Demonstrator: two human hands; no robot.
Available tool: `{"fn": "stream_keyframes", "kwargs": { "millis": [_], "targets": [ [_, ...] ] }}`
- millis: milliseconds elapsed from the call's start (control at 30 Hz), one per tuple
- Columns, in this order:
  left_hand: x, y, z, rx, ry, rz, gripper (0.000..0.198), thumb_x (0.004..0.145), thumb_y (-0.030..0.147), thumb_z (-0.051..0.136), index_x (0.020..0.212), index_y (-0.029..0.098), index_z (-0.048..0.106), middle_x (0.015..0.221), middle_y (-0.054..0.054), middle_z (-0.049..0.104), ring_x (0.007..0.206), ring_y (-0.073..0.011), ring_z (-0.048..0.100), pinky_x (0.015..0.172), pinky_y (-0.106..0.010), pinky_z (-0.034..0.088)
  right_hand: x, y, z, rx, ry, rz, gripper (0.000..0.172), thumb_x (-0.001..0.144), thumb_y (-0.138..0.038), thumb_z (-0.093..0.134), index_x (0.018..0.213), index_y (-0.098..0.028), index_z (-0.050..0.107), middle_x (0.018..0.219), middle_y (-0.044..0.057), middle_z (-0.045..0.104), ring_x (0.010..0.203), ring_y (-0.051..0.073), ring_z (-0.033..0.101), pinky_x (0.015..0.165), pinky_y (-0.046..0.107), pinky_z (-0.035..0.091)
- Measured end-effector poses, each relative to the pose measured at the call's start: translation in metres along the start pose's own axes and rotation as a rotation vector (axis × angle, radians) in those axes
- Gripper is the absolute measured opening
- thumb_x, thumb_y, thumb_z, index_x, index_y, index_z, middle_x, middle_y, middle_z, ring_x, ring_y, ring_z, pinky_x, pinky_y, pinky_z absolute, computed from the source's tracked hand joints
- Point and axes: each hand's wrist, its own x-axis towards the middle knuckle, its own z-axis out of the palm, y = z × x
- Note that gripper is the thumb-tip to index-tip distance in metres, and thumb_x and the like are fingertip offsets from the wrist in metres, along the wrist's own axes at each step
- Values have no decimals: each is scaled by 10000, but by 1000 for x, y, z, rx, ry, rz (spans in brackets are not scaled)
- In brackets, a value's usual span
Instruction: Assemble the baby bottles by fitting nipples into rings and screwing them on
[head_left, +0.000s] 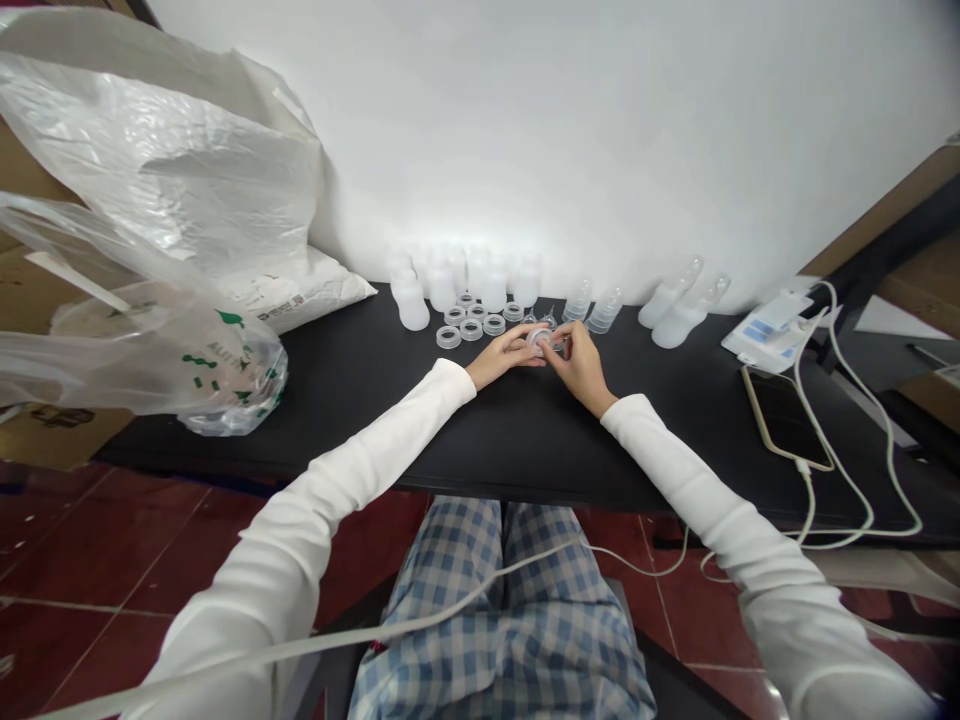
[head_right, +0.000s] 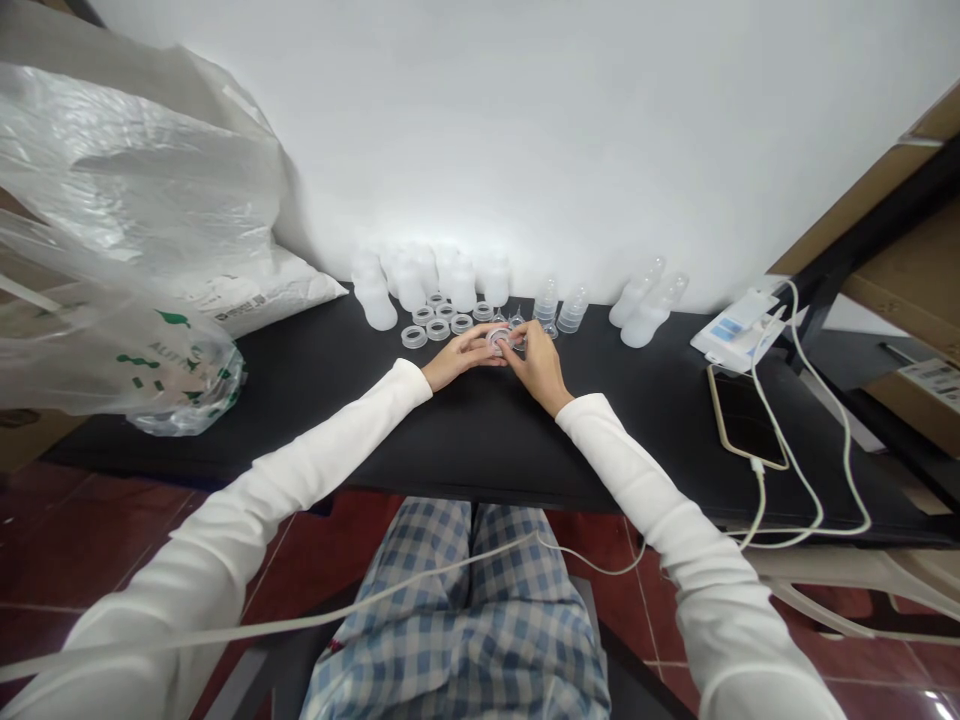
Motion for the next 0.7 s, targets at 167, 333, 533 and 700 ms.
{"fn": "stream_keyframes", "kwargs": {
  "millis": [167, 333, 533, 700],
  "targets": [
    [4, -8, -2, 78, 52, 56, 655, 803, 365, 815, 1388, 184, 584, 1176, -111, 748, 1024, -219, 741, 947, -391, 615, -3, 0, 4, 113, -84, 63, 375, 931, -480, 628, 1132, -235, 426, 877, 0, 594, 565, 114, 471, 594, 308, 441],
    [6, -16, -4, 75, 119, 25, 631, 812, 289, 802, 1356, 154, 512, 972, -69, 762, 907, -195, 757, 909, -394, 622, -4, -2, 4, 186, -215, 72, 388, 951, -453, 588, 1223, -240, 410, 840, -13, 550, 550, 120, 465, 550, 300, 412],
    [4, -14, 1, 52, 127, -14, 437, 837, 224, 775, 1147, 166, 473, 851, -18, 742, 774, -153, 750, 862, -369, 616, -2, -5, 3, 251, -264, 158, 299, 942, -452, 581, 1126, -241, 475, 736, -40, 496, 567, 137, 452, 552, 293, 401],
    [3, -12, 2, 67, 128, -8, 475, 812, 230, 793, 1129, 171, 445, 840, -4, 737, 747, -146, 741, 781, -325, 600, -2, -5, 4, 286, -295, 173, 292, 925, -453, 594, 1090, -237, 486, 741, -42, 508, 578, 127, 447, 568, 283, 389]
  ]
}}
